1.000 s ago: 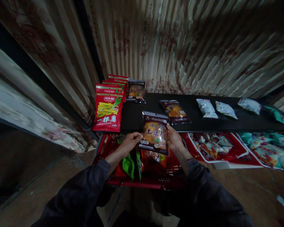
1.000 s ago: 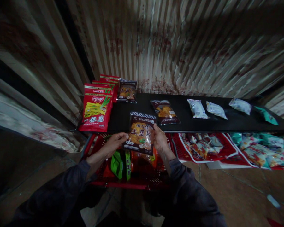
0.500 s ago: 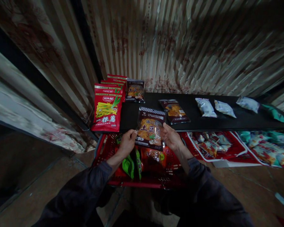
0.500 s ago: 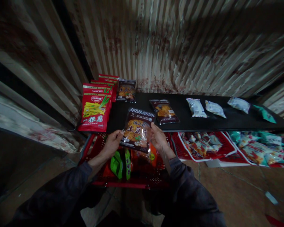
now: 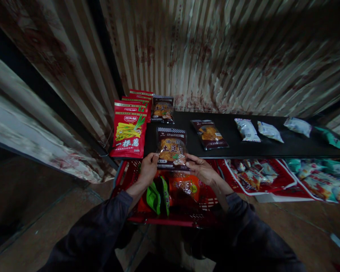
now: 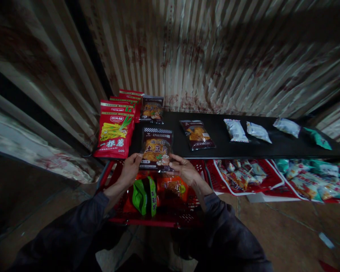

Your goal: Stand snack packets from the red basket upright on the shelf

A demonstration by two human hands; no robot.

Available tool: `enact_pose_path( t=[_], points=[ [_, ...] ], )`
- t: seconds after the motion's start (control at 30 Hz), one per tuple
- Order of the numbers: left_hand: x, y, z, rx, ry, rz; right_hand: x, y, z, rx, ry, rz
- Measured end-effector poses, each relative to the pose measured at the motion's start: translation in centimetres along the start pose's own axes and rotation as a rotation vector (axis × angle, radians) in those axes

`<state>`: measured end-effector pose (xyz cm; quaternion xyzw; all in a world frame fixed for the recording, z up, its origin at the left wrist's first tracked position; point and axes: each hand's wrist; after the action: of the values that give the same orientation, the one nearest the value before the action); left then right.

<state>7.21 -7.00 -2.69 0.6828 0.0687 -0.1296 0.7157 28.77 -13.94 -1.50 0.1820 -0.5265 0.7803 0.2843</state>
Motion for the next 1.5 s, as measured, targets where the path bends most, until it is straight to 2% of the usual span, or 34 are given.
enact_pose_path(
  t=[0.53,1.0,1.27,1.4,1.5],
  points=[
    [0.4,0.0,0.4,-0.117,-0.161,0.317,-0.9,0.5,-0.1,-0.076,0.049,0.085],
    [0.3,0.8,-0.2,-0.093,-0.036,0.245,0.2,-0.2,-1.1,-0.164,0.085,0.13],
    [0.0,1.0,-1.1,-0.009,-0.016,0.204,1.4,0.2,-3.1,-0.19,0.1,0.092],
    [-0.1,1.3,-2.1,0.055,-0.036,0.12,1.9,-0.5,-4.2,-0.196,0.101,0.101],
    [0.1,1.9,-2.9,0.059,-0.008,0.03,2.3,-1.2,-5.0,-0.2,0.116,0.109]
  ],
)
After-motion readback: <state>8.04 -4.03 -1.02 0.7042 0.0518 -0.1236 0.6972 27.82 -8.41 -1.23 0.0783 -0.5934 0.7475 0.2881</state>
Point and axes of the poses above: each hand's wrist, its own z-axis away from the middle knuckle, its own x-axis out of the palm, y = z × x, and after that the axes turned 10 degrees about -z, right-handed
